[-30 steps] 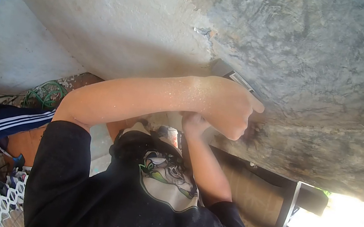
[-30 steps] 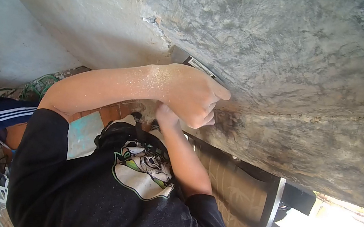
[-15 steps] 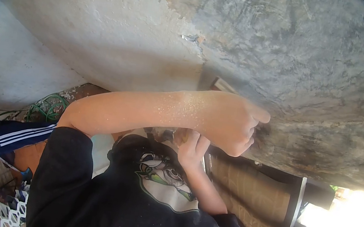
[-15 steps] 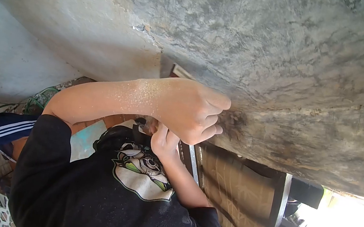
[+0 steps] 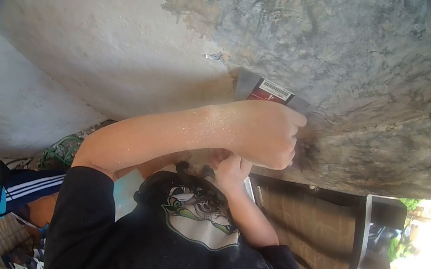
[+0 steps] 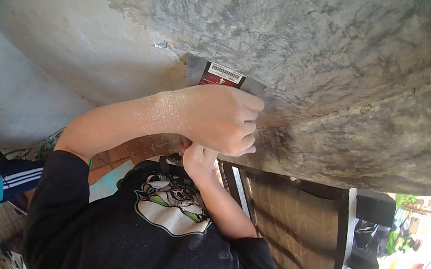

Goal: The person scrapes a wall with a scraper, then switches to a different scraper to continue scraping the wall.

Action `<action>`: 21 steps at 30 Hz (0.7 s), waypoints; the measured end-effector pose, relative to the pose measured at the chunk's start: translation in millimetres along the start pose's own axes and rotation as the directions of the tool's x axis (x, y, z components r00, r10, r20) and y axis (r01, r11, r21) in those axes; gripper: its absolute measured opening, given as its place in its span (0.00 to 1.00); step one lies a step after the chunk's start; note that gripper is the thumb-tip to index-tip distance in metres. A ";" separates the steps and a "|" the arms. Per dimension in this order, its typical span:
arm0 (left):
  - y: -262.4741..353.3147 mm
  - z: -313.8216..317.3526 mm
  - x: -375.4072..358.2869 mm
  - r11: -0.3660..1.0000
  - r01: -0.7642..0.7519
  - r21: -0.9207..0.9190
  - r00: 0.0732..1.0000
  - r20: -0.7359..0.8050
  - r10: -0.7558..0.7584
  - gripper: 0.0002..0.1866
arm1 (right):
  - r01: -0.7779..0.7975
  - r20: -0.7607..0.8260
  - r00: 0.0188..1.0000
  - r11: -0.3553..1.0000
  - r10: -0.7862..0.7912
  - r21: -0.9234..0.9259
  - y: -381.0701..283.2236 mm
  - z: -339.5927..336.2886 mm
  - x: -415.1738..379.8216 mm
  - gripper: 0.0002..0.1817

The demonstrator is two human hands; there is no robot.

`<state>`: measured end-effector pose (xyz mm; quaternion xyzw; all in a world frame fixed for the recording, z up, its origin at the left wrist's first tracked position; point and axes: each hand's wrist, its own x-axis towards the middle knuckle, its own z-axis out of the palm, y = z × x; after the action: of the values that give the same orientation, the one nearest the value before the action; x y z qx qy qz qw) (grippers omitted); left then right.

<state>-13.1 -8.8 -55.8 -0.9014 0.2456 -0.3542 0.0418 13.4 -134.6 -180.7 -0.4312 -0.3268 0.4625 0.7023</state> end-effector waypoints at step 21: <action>-12.1 -15.4 7.2 0.999 -0.042 0.031 0.996 -0.080 0.044 0.21 | 0.404 0.032 0.848 0.608 -0.529 -0.684 15.4 5.3 26.3 0.16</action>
<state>-13.7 -0.1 -36.9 -0.8801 0.2614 -0.3928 0.0526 12.7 -105.4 -190.8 -0.5907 -0.5087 0.0747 0.6218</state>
